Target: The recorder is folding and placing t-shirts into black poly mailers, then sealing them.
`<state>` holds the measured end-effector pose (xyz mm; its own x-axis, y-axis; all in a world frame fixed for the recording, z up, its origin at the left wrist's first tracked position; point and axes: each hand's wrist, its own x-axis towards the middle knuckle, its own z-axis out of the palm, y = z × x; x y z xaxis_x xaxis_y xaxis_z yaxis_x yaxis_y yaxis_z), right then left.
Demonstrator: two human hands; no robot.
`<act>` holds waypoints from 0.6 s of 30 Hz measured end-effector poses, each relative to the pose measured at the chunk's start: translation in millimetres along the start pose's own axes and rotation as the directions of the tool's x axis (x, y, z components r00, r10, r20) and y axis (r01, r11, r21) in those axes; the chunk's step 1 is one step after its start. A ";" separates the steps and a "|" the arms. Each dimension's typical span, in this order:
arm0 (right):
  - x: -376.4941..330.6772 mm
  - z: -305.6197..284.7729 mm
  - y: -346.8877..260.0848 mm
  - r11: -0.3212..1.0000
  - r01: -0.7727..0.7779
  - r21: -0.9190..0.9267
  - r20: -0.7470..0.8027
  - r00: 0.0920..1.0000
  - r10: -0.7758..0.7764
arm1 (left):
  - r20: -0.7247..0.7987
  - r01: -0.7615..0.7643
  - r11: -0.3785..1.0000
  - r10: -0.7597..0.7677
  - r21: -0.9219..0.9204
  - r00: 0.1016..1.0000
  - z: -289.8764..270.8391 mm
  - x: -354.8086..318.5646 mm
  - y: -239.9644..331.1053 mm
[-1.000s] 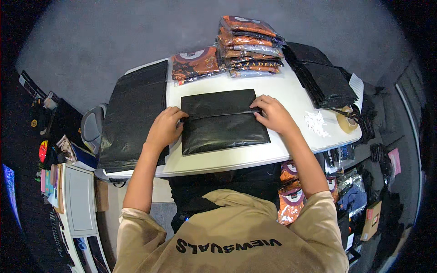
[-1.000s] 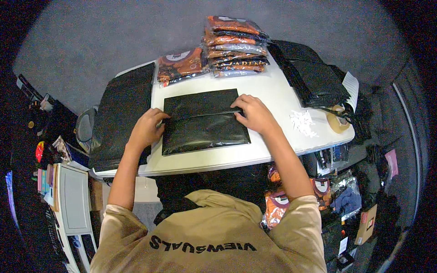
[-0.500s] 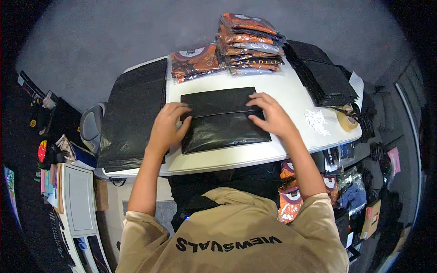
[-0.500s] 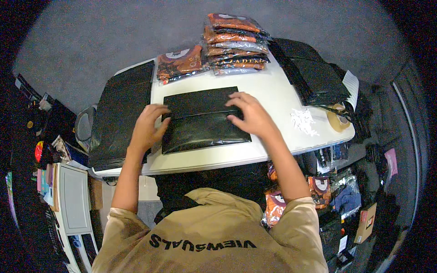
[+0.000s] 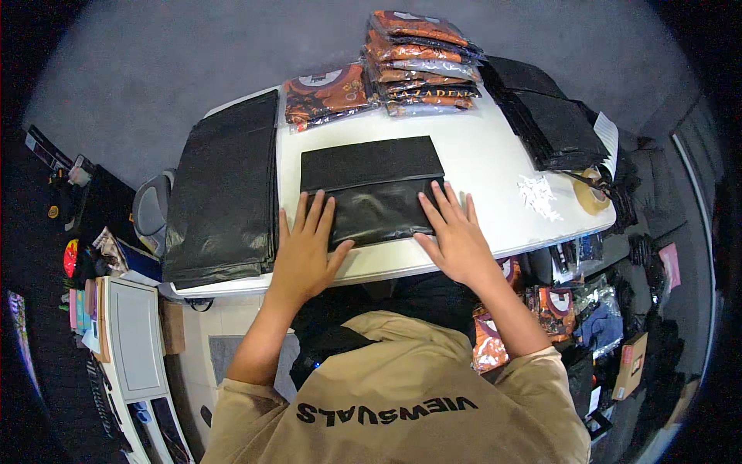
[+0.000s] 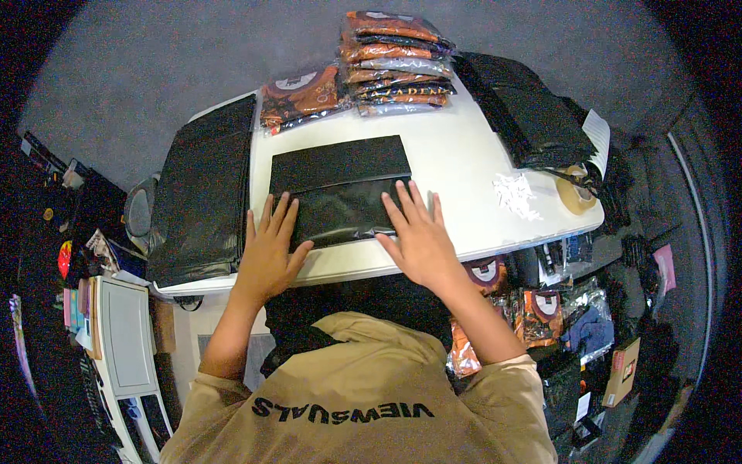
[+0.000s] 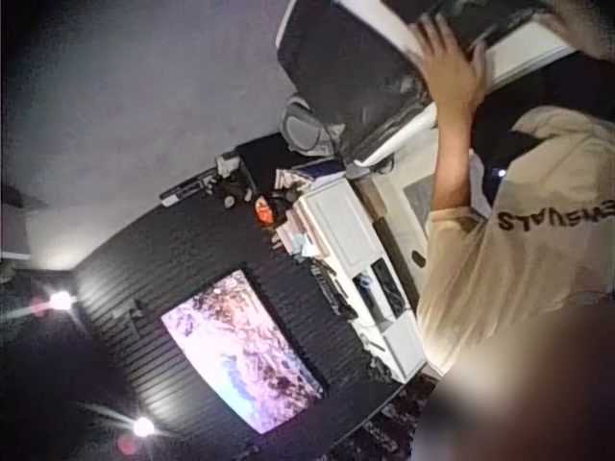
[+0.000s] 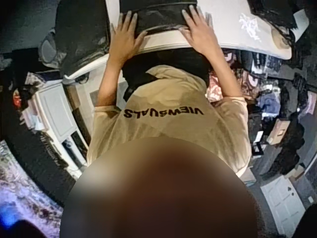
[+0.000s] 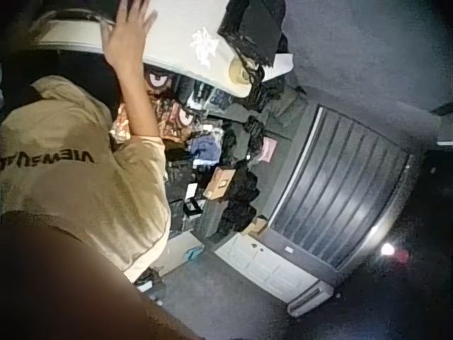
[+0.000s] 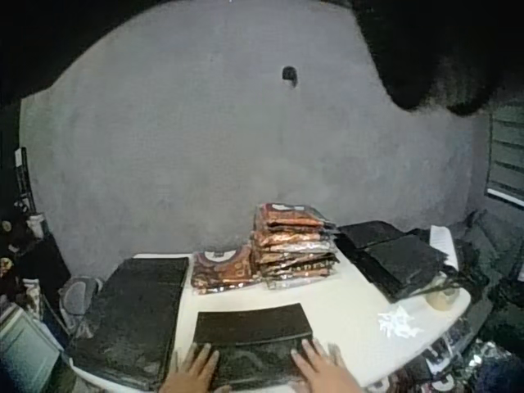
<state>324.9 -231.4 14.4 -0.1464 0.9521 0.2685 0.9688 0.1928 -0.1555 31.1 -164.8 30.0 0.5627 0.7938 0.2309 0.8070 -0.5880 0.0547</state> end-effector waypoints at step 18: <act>22.1 -19.7 16.0 0.965 0.095 0.243 -0.261 0.965 -0.030 | -0.296 -0.031 0.964 -0.051 -0.265 0.954 -22.1 9.2 -32.5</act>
<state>341.2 -212.0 36.6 -0.1179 0.8511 0.5116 0.8729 0.3345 -0.3552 6.1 -141.8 51.8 0.4426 0.7410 0.5050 0.7127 -0.6325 0.3034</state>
